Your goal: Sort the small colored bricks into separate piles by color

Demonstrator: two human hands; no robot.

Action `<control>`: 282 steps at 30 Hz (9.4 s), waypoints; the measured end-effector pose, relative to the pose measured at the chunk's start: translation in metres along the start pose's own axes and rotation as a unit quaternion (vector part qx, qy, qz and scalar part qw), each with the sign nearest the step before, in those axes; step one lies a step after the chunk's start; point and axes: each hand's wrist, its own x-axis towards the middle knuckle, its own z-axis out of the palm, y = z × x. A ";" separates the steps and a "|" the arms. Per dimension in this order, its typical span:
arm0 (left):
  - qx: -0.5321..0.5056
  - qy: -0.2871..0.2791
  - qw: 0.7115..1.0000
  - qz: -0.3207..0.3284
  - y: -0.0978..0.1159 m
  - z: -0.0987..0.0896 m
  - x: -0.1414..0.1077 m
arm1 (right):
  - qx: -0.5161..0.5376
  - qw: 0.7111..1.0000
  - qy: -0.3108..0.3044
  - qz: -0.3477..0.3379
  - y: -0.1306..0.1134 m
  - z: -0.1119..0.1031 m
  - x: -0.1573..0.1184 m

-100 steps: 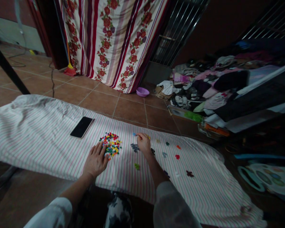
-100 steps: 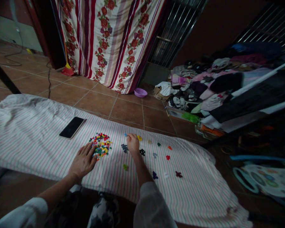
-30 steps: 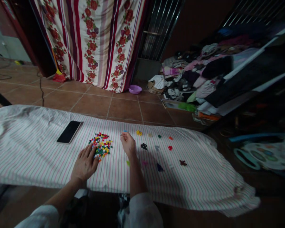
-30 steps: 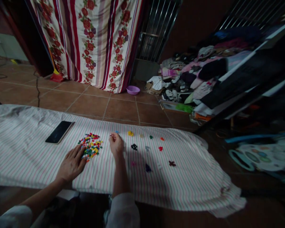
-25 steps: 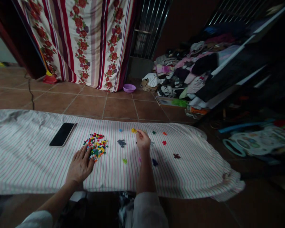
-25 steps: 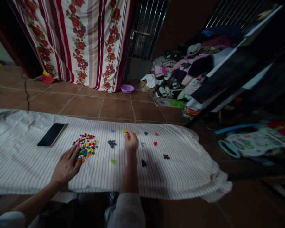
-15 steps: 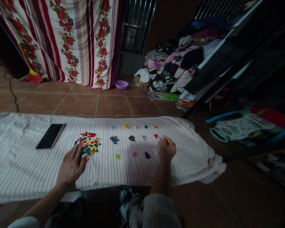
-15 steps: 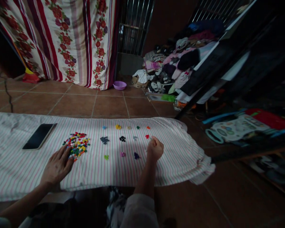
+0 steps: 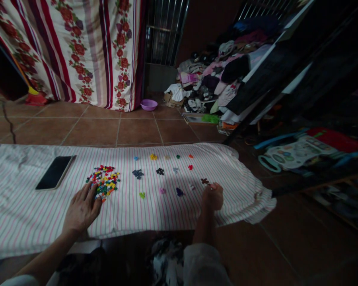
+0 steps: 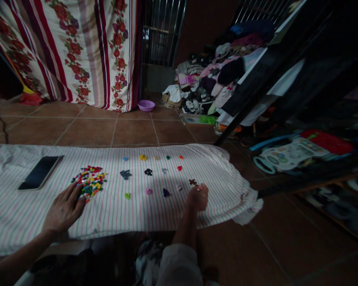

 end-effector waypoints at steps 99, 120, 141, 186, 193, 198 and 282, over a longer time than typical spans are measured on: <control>0.014 -0.018 0.993 -0.115 0.020 0.000 0.009 | 0.111 0.786 -0.425 -0.435 -0.235 0.014 -0.302; 0.010 0.005 0.995 -0.098 0.017 0.012 0.003 | 0.185 0.757 -0.485 -0.396 -0.237 0.016 -0.280; 0.002 0.012 0.995 -0.100 0.014 0.008 0.003 | 0.236 0.757 -0.495 -0.356 -0.227 0.017 -0.245; 0.024 0.029 0.999 0.009 -0.002 0.011 -0.003 | 0.327 0.928 -0.152 -0.090 -0.089 0.015 -0.034; 0.023 0.036 0.999 -0.005 -0.001 0.010 -0.001 | 0.335 0.933 -0.115 -0.067 -0.068 0.015 -0.011; 0.025 0.036 0.999 -0.002 -0.002 0.010 -0.001 | 0.325 0.940 -0.087 -0.048 -0.050 0.012 0.002; -0.041 0.011 0.999 -0.026 0.000 0.002 0.001 | 0.016 0.993 -0.028 -0.117 0.006 0.008 -0.020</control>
